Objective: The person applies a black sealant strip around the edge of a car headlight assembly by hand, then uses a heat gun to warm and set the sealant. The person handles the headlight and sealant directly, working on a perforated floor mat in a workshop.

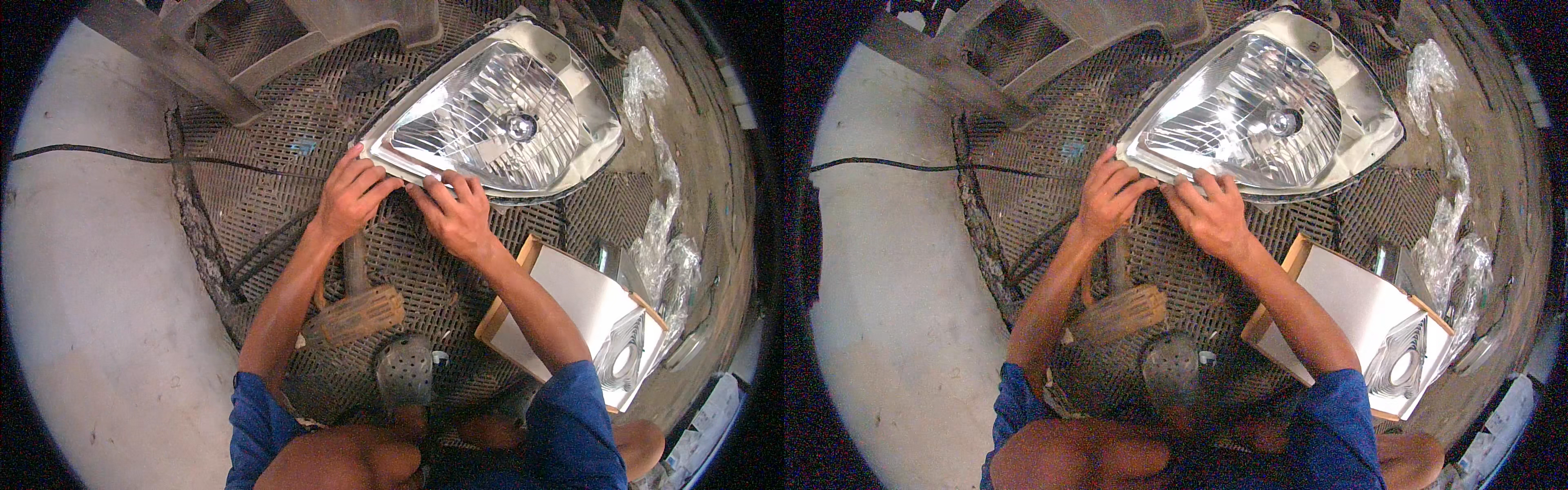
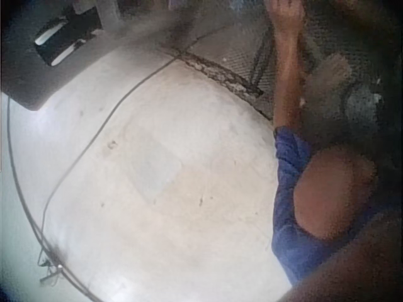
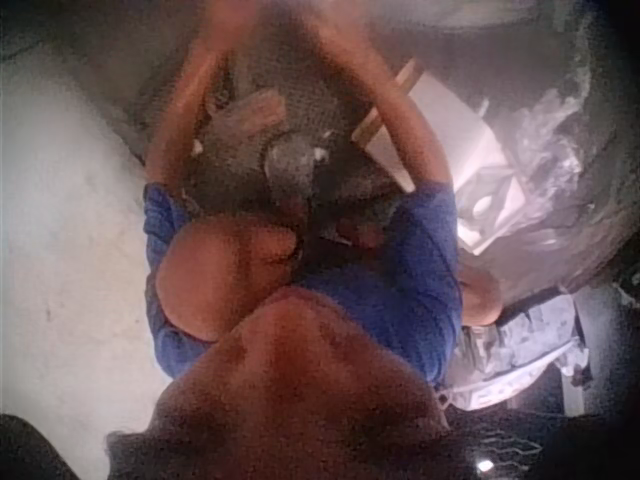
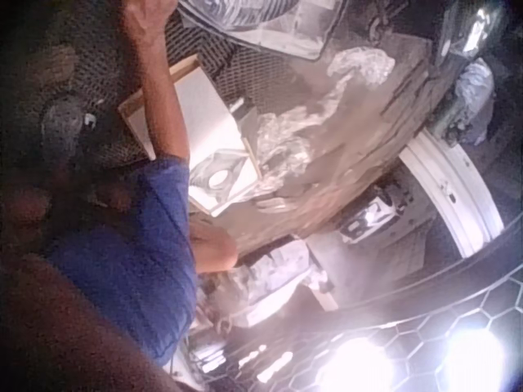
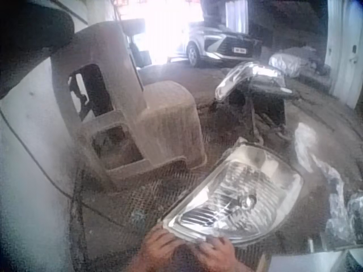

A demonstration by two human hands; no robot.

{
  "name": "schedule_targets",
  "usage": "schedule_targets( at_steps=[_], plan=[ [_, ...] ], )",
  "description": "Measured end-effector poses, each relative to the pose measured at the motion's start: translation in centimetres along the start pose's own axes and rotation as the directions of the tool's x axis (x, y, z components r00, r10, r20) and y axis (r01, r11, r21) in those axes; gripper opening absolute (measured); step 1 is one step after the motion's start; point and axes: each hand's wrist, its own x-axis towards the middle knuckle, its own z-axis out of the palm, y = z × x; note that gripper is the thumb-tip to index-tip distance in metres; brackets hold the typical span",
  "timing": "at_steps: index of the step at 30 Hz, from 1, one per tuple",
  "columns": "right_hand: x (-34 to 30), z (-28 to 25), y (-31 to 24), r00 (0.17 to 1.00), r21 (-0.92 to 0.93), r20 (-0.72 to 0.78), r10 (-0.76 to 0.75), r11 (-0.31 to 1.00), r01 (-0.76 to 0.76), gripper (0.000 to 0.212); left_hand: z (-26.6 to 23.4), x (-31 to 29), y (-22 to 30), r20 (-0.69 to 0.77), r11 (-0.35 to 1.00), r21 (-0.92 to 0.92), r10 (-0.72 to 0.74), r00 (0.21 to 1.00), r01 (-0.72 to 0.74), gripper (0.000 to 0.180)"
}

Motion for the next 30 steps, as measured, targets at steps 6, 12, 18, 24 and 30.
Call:
schedule_targets(
  at_steps=[6, 12, 18, 24, 30],
  plan=[
    [-0.1, 0.4, -0.4, 1.0, -0.037, -0.026, 0.009, 0.999, -0.01, 0.035, -0.2, 0.0, -0.1, 0.032, 0.999, 0.036, 0.0, 0.999, -0.002, 0.023],
    [0.1, 0.5, -1.5, 0.993, -0.095, -0.051, 0.103, 0.99, -0.108, 0.026, 0.1, -0.2, -0.2, 0.033, 0.995, 0.097, -0.004, 0.999, 0.001, 0.023],
    [-0.3, 1.4, -2.1, 0.959, -0.042, -0.131, 0.252, 0.965, -0.259, 0.018, 0.1, -0.5, 0.3, -0.015, 0.996, 0.082, -0.032, 0.999, 0.033, 0.024],
    [-1.2, -1.4, -4.3, 0.824, 0.126, -0.219, 0.522, 0.853, -0.507, 0.024, 0.5, -0.8, 1.2, -0.036, 0.998, 0.059, -0.009, 0.999, 0.011, 0.026],
    [-3.9, -3.1, -6.1, 0.692, 0.174, -0.214, 0.689, 0.724, -0.667, 0.023, 1.7, -0.8, 1.2, -0.021, 0.999, 0.049, 0.025, 0.999, -0.024, 0.025]
  ],
)
